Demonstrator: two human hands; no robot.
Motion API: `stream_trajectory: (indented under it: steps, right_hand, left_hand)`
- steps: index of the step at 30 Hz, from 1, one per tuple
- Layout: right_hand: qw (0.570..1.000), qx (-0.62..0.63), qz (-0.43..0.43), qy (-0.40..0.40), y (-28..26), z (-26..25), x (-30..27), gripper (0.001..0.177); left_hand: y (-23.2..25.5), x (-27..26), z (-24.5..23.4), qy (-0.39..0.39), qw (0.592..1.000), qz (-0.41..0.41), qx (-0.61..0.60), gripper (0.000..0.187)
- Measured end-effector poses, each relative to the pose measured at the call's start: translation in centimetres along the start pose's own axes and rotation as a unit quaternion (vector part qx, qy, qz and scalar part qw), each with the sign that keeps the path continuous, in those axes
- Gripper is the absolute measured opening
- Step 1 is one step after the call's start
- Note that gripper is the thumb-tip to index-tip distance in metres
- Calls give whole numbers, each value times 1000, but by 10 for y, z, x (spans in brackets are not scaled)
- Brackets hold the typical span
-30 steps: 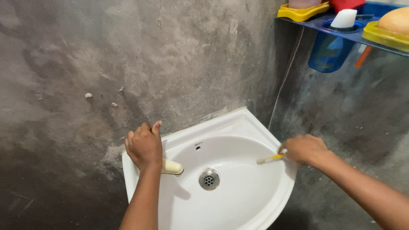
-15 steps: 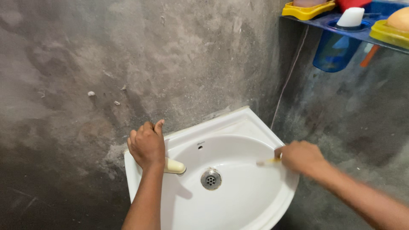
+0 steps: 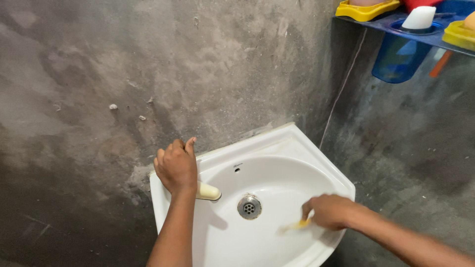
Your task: The person cleans a sink and faucet by hand using a toothbrush.
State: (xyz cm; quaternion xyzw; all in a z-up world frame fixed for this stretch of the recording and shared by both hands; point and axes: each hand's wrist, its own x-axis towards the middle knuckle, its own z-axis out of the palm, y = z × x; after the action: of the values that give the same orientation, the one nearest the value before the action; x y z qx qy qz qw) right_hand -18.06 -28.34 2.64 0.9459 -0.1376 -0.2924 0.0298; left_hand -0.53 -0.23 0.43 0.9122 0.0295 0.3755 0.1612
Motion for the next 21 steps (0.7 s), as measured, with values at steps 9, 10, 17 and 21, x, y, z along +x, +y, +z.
stream_trajectory:
  steps: [9,10,17,21]
  right_hand:
    - [992,76,76,71,16,2,22,41]
    - [997,73,18,10,6,11,23,39]
    - [977,103,-151,-108,-14,24,11,40]
    - [997,67,32,1,-7,18,14,40]
  left_hand:
    - [3,-1,-4,-30,999,-16,-17,43]
    - [3,0,-5,-27,999,-15,-11,43]
    - [2,1,-6,-41,999,-19,-13,42]
    - [2,-2,-3,-15,1000,-4,2,42]
